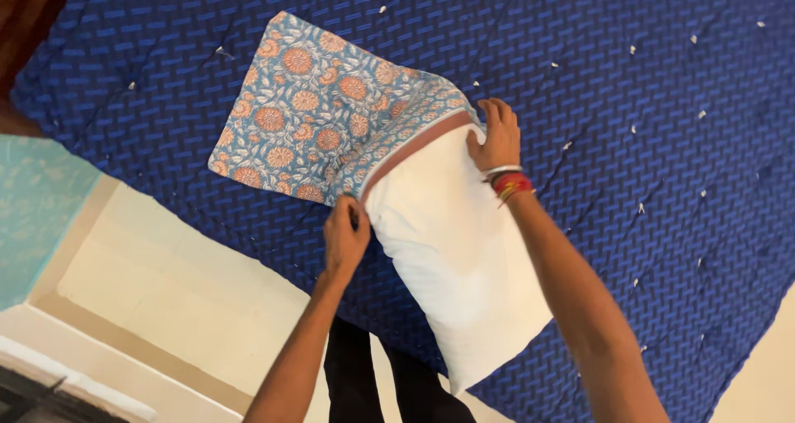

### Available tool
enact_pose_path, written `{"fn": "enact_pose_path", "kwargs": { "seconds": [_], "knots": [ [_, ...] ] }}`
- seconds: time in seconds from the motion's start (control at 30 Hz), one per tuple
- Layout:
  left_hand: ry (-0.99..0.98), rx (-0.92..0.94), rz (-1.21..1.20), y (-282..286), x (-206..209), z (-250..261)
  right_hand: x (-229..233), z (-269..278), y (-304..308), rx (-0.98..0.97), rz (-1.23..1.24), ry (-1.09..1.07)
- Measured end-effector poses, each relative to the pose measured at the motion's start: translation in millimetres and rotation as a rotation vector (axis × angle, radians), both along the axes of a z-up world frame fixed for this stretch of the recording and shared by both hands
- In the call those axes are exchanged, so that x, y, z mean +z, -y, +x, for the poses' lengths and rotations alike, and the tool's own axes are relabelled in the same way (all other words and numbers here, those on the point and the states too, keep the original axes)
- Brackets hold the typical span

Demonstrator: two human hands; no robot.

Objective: The person picks up a patterned pillowcase and a white pillow from a bed. They insert the pillow into the case, tucking and smoothing the fabric around the corners, then zip the closure to complete the task.

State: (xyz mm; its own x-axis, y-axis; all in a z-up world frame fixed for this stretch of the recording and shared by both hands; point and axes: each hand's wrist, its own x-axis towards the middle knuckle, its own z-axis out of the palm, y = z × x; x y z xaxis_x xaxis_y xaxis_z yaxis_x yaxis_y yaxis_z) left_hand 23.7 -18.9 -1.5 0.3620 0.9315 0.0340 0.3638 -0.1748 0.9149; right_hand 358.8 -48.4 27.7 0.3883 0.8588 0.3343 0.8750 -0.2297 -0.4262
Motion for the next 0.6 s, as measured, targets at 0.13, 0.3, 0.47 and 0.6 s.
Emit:
{"fn": "enact_pose_path", "kwargs": {
  "seconds": [0.13,0.3,0.47,0.6],
  "knots": [
    [-0.004,-0.004,0.006,30,19,21,-17,28,-1,0.077,-0.261,-0.051],
    [-0.187,-0.075,0.085,50,20,32,-11,49,14,0.159,-0.268,0.049],
    [-0.358,-0.25,0.038,58,0,25,-17,50,34,0.17,-0.241,0.013],
    [-0.209,-0.097,0.027,55,-27,3,-41,45,61,-0.063,-0.278,-0.37]
  ]
}}
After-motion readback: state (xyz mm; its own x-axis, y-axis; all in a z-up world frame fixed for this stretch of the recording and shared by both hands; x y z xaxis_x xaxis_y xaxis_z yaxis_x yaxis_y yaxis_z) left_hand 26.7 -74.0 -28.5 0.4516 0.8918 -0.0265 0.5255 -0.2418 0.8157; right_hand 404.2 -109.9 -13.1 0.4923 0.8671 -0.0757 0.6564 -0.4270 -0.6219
